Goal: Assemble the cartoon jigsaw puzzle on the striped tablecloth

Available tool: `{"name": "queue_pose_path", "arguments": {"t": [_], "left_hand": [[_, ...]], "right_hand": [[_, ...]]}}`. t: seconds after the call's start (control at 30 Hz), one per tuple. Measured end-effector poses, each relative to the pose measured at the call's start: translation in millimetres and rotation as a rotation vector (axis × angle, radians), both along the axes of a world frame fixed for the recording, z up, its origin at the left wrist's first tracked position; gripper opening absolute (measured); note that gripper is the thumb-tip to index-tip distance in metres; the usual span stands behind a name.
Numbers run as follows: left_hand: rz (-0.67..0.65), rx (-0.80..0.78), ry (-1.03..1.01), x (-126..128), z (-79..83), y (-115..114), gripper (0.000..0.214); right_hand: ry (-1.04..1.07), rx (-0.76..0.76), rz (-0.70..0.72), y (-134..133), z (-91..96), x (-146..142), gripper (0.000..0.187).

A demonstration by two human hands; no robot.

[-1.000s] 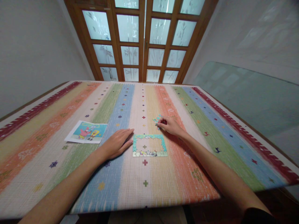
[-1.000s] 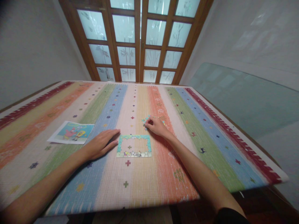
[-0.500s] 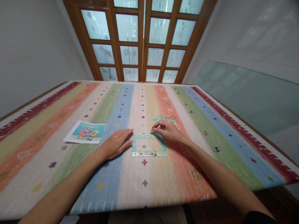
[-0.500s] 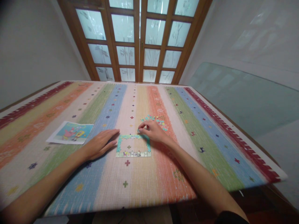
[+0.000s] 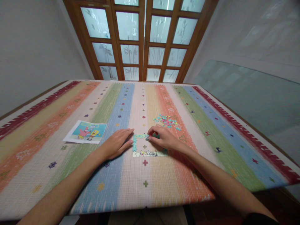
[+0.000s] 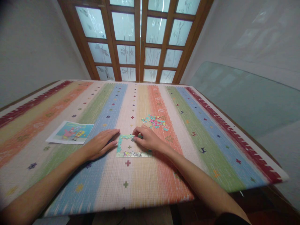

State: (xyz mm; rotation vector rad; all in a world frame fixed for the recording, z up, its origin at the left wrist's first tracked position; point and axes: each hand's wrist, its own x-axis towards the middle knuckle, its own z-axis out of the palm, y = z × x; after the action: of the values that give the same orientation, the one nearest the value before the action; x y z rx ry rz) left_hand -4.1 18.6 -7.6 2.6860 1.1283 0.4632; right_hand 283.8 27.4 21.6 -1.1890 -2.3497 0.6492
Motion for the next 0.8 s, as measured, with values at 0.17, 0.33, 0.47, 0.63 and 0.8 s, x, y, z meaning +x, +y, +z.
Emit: {"name": "queue_pose_path", "arguments": {"t": [0.17,0.33,0.47,0.63,0.8], "left_hand": [[0.003,-0.007,0.016,1,0.8,-1,0.055],[-0.005,0.007,0.006,1,-0.5,0,0.053],[-0.013,0.040,-0.012,1,-2.3,0,0.051],[-0.038,0.081,-0.049,6,-2.4,-2,0.046],[-0.116,0.113,-0.112,15,-0.5,-8,0.042]], "right_hand": [[0.038,0.053,-0.016,1,-7.0,-1,0.008],[0.072,0.029,-0.042,0,-8.4,-3,0.008],[0.103,-0.005,-0.052,0,-9.2,-3,0.008],[0.065,0.044,-0.063,-1,-12.1,-4,0.005],[0.056,0.081,-0.035,-1,-11.6,-2,0.007]]}}
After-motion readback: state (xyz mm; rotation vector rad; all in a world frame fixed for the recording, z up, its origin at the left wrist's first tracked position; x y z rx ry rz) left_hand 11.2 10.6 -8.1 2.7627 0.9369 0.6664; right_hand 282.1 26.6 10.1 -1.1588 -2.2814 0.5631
